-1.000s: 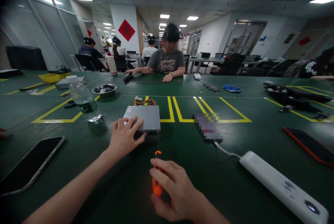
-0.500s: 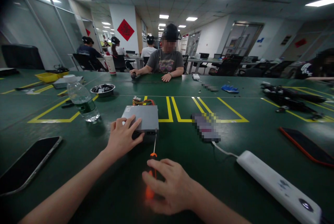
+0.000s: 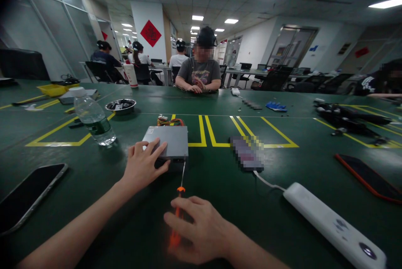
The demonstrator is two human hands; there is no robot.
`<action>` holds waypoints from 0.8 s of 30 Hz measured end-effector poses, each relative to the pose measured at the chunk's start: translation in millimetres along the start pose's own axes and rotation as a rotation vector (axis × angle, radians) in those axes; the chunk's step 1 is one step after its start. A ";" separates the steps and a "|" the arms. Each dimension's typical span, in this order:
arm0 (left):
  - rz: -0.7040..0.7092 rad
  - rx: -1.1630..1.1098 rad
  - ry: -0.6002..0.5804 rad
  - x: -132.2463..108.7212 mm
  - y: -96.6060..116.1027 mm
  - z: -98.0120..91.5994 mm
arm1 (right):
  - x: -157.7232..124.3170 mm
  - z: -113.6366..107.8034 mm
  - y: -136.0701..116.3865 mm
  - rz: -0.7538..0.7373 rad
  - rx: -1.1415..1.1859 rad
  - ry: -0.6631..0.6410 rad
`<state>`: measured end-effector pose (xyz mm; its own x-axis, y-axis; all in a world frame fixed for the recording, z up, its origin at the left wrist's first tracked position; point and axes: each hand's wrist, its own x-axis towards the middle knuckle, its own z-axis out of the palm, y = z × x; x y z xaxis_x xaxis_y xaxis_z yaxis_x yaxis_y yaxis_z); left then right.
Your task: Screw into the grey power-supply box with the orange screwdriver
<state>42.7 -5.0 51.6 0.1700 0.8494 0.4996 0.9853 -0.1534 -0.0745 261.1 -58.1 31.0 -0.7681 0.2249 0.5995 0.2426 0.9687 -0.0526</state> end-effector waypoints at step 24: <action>0.010 0.012 -0.010 0.1 -0.8 -0.2 | 3.6 -4.2 -4.7 0.035 -0.065 0.192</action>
<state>42.0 -4.9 51.8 0.1799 0.8528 0.4903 0.9837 -0.1559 -0.0899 259.7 -62.3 36.7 -0.6329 0.2278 0.7400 0.3092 0.9506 -0.0282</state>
